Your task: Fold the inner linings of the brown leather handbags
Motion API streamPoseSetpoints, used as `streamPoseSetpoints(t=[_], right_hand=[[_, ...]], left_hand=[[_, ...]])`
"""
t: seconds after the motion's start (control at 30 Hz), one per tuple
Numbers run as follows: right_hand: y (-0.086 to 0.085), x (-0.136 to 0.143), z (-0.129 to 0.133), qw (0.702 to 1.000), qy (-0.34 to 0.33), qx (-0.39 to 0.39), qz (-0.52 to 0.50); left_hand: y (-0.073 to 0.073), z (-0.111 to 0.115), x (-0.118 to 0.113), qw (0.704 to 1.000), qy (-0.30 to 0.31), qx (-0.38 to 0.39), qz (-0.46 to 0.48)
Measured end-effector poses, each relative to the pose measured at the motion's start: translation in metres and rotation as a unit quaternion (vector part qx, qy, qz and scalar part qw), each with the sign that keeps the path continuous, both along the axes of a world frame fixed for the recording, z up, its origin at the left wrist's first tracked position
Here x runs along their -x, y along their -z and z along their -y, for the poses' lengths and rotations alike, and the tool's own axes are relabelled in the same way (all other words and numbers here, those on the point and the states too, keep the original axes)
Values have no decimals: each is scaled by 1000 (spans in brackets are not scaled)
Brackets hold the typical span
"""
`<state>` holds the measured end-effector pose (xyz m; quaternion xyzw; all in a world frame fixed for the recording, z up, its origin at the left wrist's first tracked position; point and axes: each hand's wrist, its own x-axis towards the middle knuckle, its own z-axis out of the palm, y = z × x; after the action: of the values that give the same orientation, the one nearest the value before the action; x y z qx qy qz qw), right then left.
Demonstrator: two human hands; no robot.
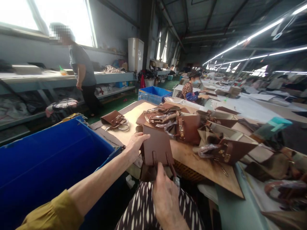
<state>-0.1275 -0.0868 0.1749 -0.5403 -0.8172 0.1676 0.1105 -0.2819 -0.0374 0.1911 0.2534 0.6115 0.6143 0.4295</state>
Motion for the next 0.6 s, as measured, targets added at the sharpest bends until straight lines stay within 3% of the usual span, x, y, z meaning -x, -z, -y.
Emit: streamPoseSetpoints(t=[0.07, 0.17, 0.3, 0.4, 0.47, 0.6], right_hand=[[-14, -17, -11, 989, 12, 44, -143], [-34, -50, -31, 913, -17, 185, -364], [-52, -92, -42, 810, 48, 363, -458], [-60, -114, -41, 777, 96, 400, -476], [-63, -124, -37, 766, 114, 409, -482], [-62, -128, -24, 745, 133, 424, -498]], left_hand=[[-4, 9, 1, 999, 24, -14, -19], [-8, 22, 5, 994, 73, -40, -76], [-5, 44, 12, 955, 181, -38, -233], [-4, 70, 11, 920, 226, -31, -317], [-6, 93, 0, 886, 192, -49, -418], [-4, 133, -49, 774, 45, -124, -620]])
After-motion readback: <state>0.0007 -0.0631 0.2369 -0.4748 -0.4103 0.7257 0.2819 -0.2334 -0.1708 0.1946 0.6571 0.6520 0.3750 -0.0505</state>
